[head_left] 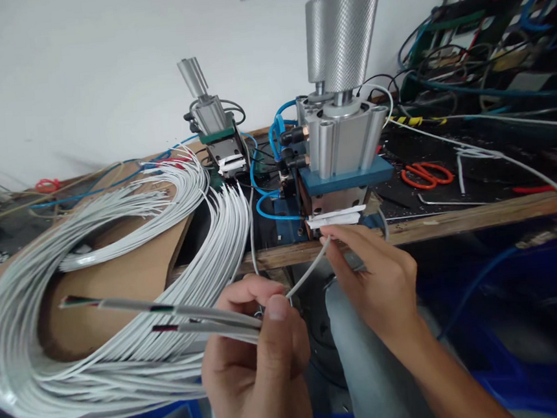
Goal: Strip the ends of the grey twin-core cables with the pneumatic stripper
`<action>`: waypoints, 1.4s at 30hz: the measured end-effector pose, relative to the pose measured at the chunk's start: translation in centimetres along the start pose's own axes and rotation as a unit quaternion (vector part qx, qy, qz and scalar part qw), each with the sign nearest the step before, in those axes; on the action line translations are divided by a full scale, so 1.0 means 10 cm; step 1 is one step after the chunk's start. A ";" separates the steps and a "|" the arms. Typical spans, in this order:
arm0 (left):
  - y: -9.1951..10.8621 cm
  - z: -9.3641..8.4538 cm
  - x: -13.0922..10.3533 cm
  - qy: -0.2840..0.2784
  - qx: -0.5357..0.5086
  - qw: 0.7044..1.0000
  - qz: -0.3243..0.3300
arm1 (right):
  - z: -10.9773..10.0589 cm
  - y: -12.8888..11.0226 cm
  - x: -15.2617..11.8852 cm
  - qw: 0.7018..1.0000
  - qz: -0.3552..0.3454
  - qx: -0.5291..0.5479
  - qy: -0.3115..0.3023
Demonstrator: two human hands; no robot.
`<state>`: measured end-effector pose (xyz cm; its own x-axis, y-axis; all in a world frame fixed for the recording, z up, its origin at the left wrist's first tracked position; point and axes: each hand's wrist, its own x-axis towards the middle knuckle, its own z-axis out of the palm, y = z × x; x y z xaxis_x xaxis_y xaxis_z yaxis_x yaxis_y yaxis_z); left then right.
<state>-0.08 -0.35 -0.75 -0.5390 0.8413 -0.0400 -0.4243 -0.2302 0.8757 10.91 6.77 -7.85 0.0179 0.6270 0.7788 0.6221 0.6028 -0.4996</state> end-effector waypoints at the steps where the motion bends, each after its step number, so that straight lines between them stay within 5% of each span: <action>1: 0.00 0.00 0.00 0.001 0.000 1.000 0.001 | 0.00 0.00 0.00 1.000 0.000 0.000 0.002; 21: 0.02 -0.02 -0.01 -0.007 -0.001 1.000 -0.015 | 0.02 0.01 -0.02 1.000 -0.001 -0.004 0.001; 42: -0.05 -0.10 0.07 -0.082 0.021 0.988 -0.132 | 0.01 0.03 -0.12 0.999 -0.033 -0.004 0.024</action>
<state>-0.93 -0.15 -1.73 -0.2872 0.9378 -0.1951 -0.5019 0.0262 0.8645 11.01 6.18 -8.97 0.0135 0.5614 0.8275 0.6288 0.6386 -0.4436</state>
